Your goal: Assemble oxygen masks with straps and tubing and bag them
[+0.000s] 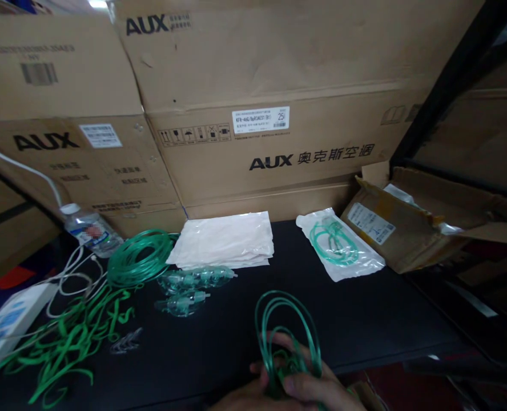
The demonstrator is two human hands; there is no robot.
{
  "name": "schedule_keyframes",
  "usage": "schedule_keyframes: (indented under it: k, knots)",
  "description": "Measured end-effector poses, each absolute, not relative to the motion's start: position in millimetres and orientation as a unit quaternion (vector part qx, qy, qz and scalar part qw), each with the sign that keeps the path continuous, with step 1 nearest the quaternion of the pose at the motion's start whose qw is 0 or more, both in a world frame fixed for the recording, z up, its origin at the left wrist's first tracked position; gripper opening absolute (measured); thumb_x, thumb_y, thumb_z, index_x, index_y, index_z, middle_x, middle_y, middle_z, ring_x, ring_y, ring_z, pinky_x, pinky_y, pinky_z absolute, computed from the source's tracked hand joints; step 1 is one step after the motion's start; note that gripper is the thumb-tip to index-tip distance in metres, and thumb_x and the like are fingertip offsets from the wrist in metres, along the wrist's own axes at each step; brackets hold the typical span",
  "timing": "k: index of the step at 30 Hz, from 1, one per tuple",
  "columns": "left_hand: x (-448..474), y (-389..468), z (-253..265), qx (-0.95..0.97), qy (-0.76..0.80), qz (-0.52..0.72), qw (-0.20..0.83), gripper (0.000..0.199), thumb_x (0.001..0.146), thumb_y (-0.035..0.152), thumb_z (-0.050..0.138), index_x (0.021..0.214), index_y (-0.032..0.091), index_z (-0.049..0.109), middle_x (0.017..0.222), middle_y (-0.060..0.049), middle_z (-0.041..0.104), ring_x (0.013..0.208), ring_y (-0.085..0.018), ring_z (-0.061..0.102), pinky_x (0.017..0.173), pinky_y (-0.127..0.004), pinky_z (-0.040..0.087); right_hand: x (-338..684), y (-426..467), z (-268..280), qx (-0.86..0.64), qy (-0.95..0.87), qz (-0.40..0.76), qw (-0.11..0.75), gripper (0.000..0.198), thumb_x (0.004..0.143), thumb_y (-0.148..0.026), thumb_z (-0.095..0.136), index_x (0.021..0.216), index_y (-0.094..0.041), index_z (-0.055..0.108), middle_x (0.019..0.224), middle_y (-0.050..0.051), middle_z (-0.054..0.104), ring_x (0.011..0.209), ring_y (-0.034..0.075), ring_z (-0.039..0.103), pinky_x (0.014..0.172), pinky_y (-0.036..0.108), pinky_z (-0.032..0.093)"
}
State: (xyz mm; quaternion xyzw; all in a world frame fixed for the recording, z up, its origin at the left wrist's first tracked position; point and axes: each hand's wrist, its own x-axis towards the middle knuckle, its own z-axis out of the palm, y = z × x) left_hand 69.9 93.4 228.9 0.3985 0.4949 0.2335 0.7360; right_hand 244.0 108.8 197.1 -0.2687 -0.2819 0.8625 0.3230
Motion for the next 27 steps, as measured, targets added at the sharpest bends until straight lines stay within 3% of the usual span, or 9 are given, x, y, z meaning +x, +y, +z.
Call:
schedule_keyframes:
  k: [2, 5, 8, 10, 12, 14, 16, 19, 27]
  knots:
    - [74, 95, 223, 0.418, 0.486, 0.233, 0.731, 0.044, 0.067, 0.049, 0.086, 0.106, 0.029, 0.081, 0.104, -0.003, 0.081, 0.104, -0.03, 0.074, 0.097, -0.043, 0.055, 240, 108, 191, -0.296, -0.257, 0.847, 0.358, 0.07, 0.068, -0.038, 0.091, 0.13, -0.02, 0.063, 0.096, 0.01, 0.079, 0.109, 0.033, 0.072, 0.099, 0.047, 0.047]
    - [73, 97, 222, 0.501, 0.473, 0.204, 0.695, 0.038, 0.068, 0.059, 0.082, 0.087, 0.026, 0.084, 0.09, -0.004, 0.081, 0.096, -0.031, 0.075, 0.091, -0.04, 0.055, 237, 110, 191, -0.325, -0.239, 0.819, 0.408, 0.059, 0.067, -0.037, 0.093, 0.117, -0.022, 0.067, 0.087, 0.007, 0.078, 0.086, 0.03, 0.076, 0.085, 0.045, 0.053]
    - [51, 103, 241, 0.576, 0.514, 0.158, 0.616, 0.033, 0.076, 0.058, 0.077, 0.08, 0.025, 0.085, 0.07, -0.002, 0.078, 0.072, -0.025, 0.074, 0.07, -0.031, 0.054, 240, 117, 199, -0.33, -0.232, 0.796, 0.451, 0.052, 0.069, -0.035, 0.092, 0.114, -0.024, 0.069, 0.085, 0.004, 0.076, 0.071, 0.024, 0.074, 0.081, 0.045, 0.054]
    - [24, 115, 263, 0.611, 0.591, 0.171, 0.498, 0.041, 0.084, 0.06, 0.068, 0.084, 0.023, 0.084, 0.067, -0.002, 0.076, 0.06, -0.021, 0.069, 0.056, -0.026, 0.047, 246, 125, 203, -0.314, -0.227, 0.795, 0.468, 0.051, 0.069, -0.033, 0.093, 0.113, -0.025, 0.07, 0.083, 0.004, 0.075, 0.067, 0.023, 0.072, 0.073, 0.043, 0.055]
    - [-10, 136, 285, 0.619, 0.673, 0.214, 0.343, 0.054, 0.094, 0.062, 0.053, 0.081, 0.018, 0.081, 0.07, -0.004, 0.076, 0.055, -0.019, 0.066, 0.053, -0.025, 0.044, 253, 135, 201, -0.294, -0.216, 0.798, 0.479, 0.05, 0.067, -0.03, 0.093, 0.112, -0.026, 0.071, 0.08, 0.003, 0.073, 0.064, 0.023, 0.069, 0.062, 0.038, 0.053]
    - [-46, 163, 303, 0.629, 0.733, 0.221, 0.134, 0.058, 0.099, 0.06, 0.043, 0.079, 0.018, 0.078, 0.067, -0.004, 0.074, 0.062, -0.021, 0.068, 0.062, -0.026, 0.047, 259, 146, 192, -0.277, -0.207, 0.796, 0.497, 0.047, 0.068, -0.028, 0.093, 0.11, -0.026, 0.072, 0.079, 0.003, 0.072, 0.062, 0.021, 0.067, 0.057, 0.035, 0.051]
    - [-77, 192, 313, 0.617, 0.753, 0.221, 0.057, 0.052, 0.102, 0.052, 0.04, 0.098, 0.016, 0.077, 0.091, -0.009, 0.079, 0.084, -0.026, 0.072, 0.078, -0.03, 0.049, 263, 155, 178, -0.259, -0.196, 0.794, 0.515, 0.043, 0.07, -0.026, 0.091, 0.109, -0.027, 0.073, 0.08, 0.004, 0.072, 0.061, 0.02, 0.066, 0.055, 0.033, 0.049]
    - [-105, 229, 314, 0.616, 0.765, 0.187, 0.017, 0.039, 0.1, 0.04, 0.047, 0.11, 0.015, 0.074, 0.117, -0.013, 0.076, 0.104, -0.028, 0.07, 0.095, -0.033, 0.047, 264, 164, 157, -0.221, -0.185, 0.803, 0.522, 0.045, 0.066, -0.025, 0.094, 0.106, -0.029, 0.074, 0.079, 0.003, 0.073, 0.06, 0.02, 0.066, 0.054, 0.032, 0.048]
    - [-107, 287, 293, 0.593, 0.803, 0.01, 0.058, 0.038, 0.093, 0.052, 0.068, 0.093, 0.014, 0.071, 0.099, -0.007, 0.076, 0.098, -0.024, 0.072, 0.094, -0.046, 0.053, 262, 163, 159, -0.202, -0.206, 0.799, 0.528, 0.048, 0.067, -0.028, 0.094, 0.11, -0.026, 0.072, 0.08, 0.006, 0.074, 0.062, 0.023, 0.069, 0.056, 0.035, 0.051]
